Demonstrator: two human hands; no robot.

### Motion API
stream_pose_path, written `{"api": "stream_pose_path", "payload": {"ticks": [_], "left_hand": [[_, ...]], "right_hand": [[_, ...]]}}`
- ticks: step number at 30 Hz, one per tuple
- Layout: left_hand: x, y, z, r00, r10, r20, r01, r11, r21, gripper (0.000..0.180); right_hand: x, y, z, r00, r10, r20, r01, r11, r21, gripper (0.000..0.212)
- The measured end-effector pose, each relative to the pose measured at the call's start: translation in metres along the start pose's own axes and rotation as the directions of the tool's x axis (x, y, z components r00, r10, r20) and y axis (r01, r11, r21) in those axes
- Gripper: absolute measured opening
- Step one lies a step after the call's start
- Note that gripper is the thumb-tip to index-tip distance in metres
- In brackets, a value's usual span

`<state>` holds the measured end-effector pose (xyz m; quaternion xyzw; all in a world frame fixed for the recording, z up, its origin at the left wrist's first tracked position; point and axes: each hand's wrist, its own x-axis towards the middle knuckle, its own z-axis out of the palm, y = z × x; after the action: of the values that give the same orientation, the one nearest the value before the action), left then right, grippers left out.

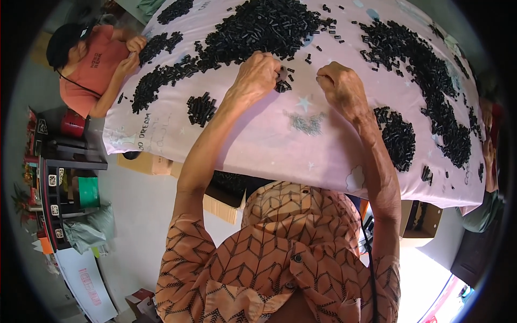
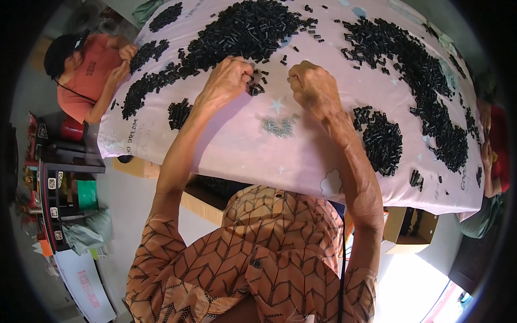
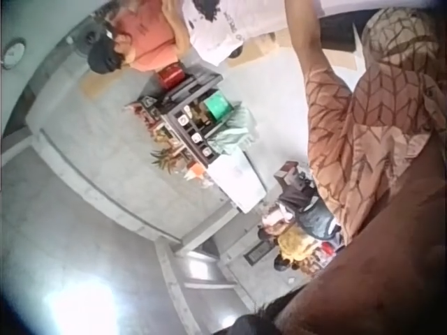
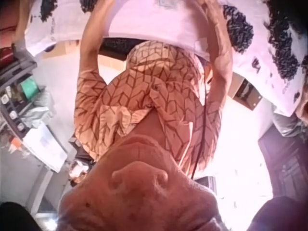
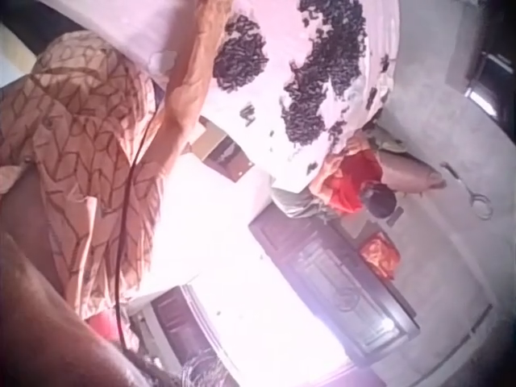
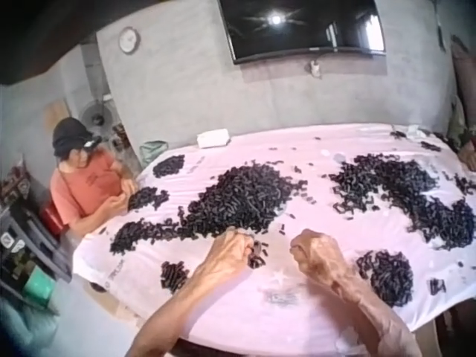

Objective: Assembling small black plastic components by hand on a table.

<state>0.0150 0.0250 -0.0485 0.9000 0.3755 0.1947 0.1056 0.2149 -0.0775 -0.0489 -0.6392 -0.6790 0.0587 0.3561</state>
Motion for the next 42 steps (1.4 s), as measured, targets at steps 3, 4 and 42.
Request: {"api": "stream_pose_path", "payload": {"ticks": [3,4,42], "left_hand": [[-0.006,-0.005,-0.004,0.998,-0.052,0.045,0.050,0.998,0.049,0.013],[-0.004,-0.001,-0.008,0.993,-0.068,0.095,0.062,0.996,0.071,0.014],[-0.023,0.037,-0.010,0.987,-0.134,0.085,0.132,0.399,-0.907,0.022]], "right_hand": [[0.004,-0.001,0.011,0.998,-0.066,0.005,0.066,0.997,0.034,0.015],[0.006,0.000,0.009,0.997,-0.060,0.042,0.056,0.995,0.080,0.016],[0.001,-0.026,-0.006,0.997,0.078,0.018,-0.064,0.630,0.774,0.007]]}}
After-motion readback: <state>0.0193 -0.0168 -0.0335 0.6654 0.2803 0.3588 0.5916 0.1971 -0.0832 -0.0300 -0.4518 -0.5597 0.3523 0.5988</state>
